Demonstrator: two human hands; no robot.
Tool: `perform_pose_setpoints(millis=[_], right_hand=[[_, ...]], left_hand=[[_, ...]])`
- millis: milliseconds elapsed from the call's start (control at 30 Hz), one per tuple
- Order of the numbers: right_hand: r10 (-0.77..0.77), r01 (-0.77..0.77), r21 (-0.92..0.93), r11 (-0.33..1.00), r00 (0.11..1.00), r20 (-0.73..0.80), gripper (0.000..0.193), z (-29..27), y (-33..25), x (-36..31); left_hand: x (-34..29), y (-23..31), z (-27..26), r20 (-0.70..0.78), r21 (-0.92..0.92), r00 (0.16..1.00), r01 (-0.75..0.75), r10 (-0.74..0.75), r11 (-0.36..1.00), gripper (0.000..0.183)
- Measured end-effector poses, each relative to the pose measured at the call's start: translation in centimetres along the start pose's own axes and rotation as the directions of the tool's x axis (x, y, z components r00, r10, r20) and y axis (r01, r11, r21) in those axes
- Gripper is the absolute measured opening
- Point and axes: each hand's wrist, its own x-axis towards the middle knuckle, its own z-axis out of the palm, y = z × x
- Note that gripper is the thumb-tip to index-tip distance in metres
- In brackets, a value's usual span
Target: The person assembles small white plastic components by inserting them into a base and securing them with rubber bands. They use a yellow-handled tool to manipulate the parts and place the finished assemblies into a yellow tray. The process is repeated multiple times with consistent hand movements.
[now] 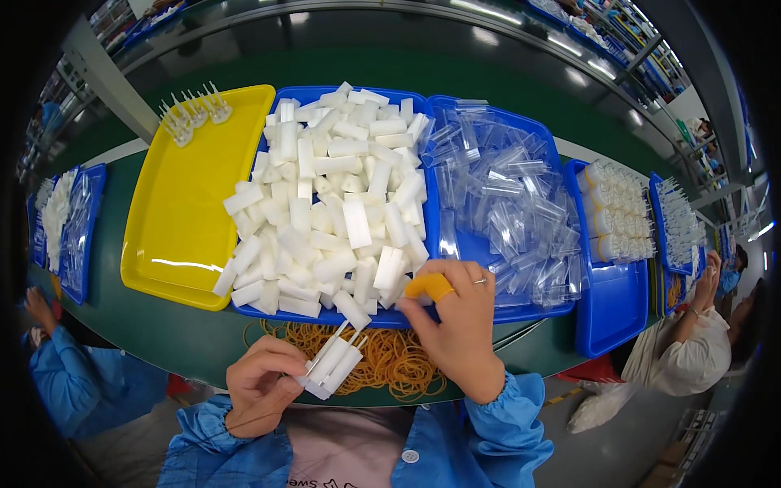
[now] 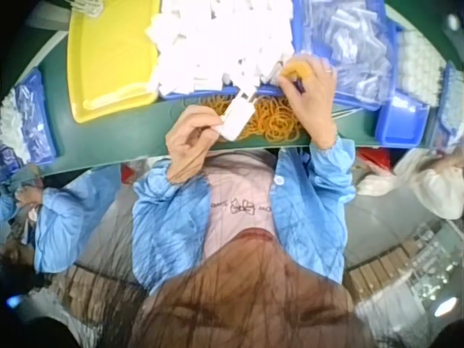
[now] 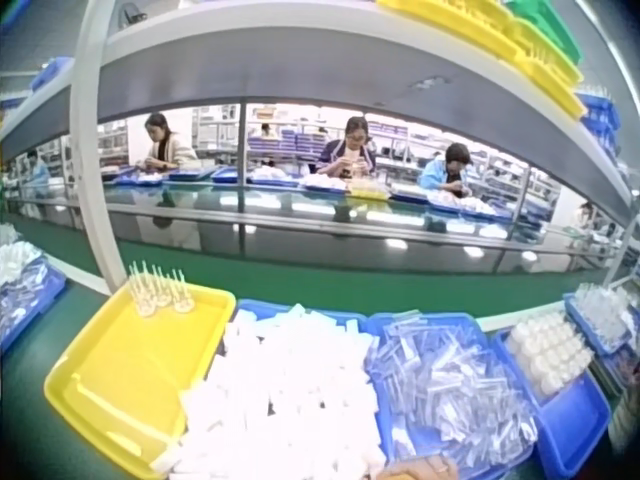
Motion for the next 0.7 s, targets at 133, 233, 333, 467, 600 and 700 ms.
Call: perform_pose_setpoints(millis=[133, 233, 333, 467, 600, 700], right_hand=[[0.348, -0.319, 0.497, 0.807, 0.937, 0.035, 0.028, -0.9, -0.7, -0.8], [0.043, -0.037, 0.148, 0.988, 0.998, -0.037, 0.031, -1.7, -0.1, 0.0], [0.067, -0.056, -0.116, 0.992, 0.994, 0.09, 0.03, -2.1, -0.6, 0.6], [0.093, -0.066, -0.189, 0.98, 0.986, 0.138, 0.025, -1.8, -0.8, -0.1], [0.074, -0.06, -0.139, 0.988, 0.992, 0.098, 0.021, -1.8, 0.0, -1.0], [0.256, -0.263, 0.203, 0.943, 0.965, 0.063, 0.018, -2.5, 0.2, -1.8]], left_hand=[[0.4, 1.2, -0.7, 0.131, 0.108, 0.985, -0.127, 0.112, 0.986, 0.019], [0.4, 1.5, -0.5, 0.132, 0.066, 0.983, -0.135, 0.125, 0.989, 0.02], [0.3, 0.7, -0.5, 0.101, -0.024, 0.989, -0.104, 0.106, 0.994, 0.023], [-0.2, 0.0, -0.3, 0.001, -0.26, 1.0, -0.015, 0.016, 0.966, 0.022], [0.0, 0.5, -0.5, 0.056, -0.185, 0.998, -0.019, 0.03, 0.983, 0.019], [-0.1, 0.9, -0.7, 0.14, -0.086, 0.988, -0.055, 0.067, 0.995, 0.022]])
